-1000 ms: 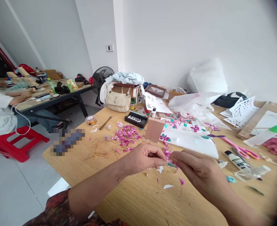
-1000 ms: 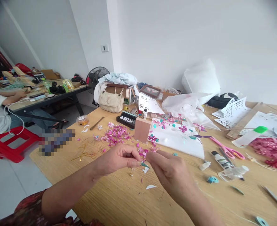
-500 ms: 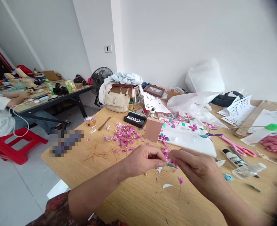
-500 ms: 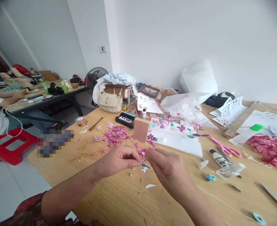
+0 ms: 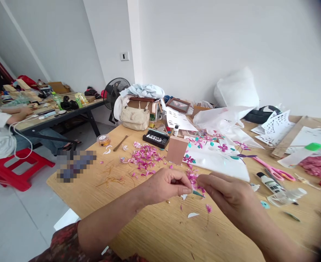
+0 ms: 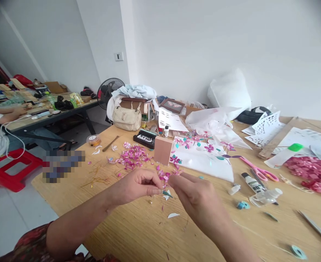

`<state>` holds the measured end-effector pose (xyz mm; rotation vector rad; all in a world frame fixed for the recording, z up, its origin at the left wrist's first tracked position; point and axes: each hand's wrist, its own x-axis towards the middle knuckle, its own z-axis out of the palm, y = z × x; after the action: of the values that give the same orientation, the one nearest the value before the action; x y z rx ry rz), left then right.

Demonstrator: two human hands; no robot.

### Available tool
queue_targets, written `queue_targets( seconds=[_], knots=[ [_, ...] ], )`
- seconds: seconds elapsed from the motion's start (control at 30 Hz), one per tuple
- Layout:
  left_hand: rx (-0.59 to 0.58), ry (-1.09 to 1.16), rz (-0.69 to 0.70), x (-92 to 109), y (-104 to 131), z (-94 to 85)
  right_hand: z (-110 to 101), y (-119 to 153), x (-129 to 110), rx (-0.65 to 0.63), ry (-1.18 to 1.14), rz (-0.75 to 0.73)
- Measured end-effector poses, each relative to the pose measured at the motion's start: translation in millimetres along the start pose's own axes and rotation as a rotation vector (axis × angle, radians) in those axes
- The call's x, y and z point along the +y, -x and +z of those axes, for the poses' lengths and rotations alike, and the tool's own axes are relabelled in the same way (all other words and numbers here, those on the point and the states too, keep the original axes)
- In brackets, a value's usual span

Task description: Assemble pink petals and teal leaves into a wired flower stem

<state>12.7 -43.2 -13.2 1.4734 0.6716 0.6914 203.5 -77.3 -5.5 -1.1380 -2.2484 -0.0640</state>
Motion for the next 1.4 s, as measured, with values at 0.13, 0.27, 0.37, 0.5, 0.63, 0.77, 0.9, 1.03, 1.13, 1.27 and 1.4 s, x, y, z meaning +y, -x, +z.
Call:
queue_targets(
  seconds=[0.13, 0.27, 0.37, 0.5, 0.63, 0.77, 0.9, 1.03, 1.13, 1.27, 1.4],
  knots=[
    [0.096, 0.136, 0.001, 1, 0, -1.4, 17, 8, -1, -0.082, -0.081, 0.01],
    [0.183, -0.008, 0.007, -6, -5, -0.7, 19, 14, -15, -0.105, -0.054, -0.05],
    [0.14, -0.149, 0.047, -9, -7, 2.1, 8, 7, -13, -0.035, -0.027, -0.081],
    [0.06, -0.05, 0.052, -6, -5, 4.5, 4, -4, 3, -0.06, -0.113, 0.033],
    [0.096, 0.138, -0.041, -5, -2, 2.8, 20, -2, 10, -0.08, -0.249, 0.112],
    [0.185, 0.133, -0.031, -9, -3, 1.1, 38, 11, 0, -0.015, -0.212, 0.138],
    [0.269, -0.116, 0.093, -9, -6, 2.0, 41, 19, -15, 0.025, -0.113, 0.122],
    [0.232, -0.376, 0.201, -7, -6, 3.6, 25, 12, -18, 0.034, -0.034, 0.057],
    [0.147, -0.356, 0.197, -7, -5, 3.9, 13, 1, -7, -0.009, -0.121, 0.092],
    [0.122, -0.045, 0.06, -7, -4, 3.3, 19, -5, 8, -0.093, -0.559, 0.323],
    [0.2, 0.168, 0.04, -8, -6, 3.7, 41, -2, 11, -0.039, -1.063, 0.535]
  ],
)
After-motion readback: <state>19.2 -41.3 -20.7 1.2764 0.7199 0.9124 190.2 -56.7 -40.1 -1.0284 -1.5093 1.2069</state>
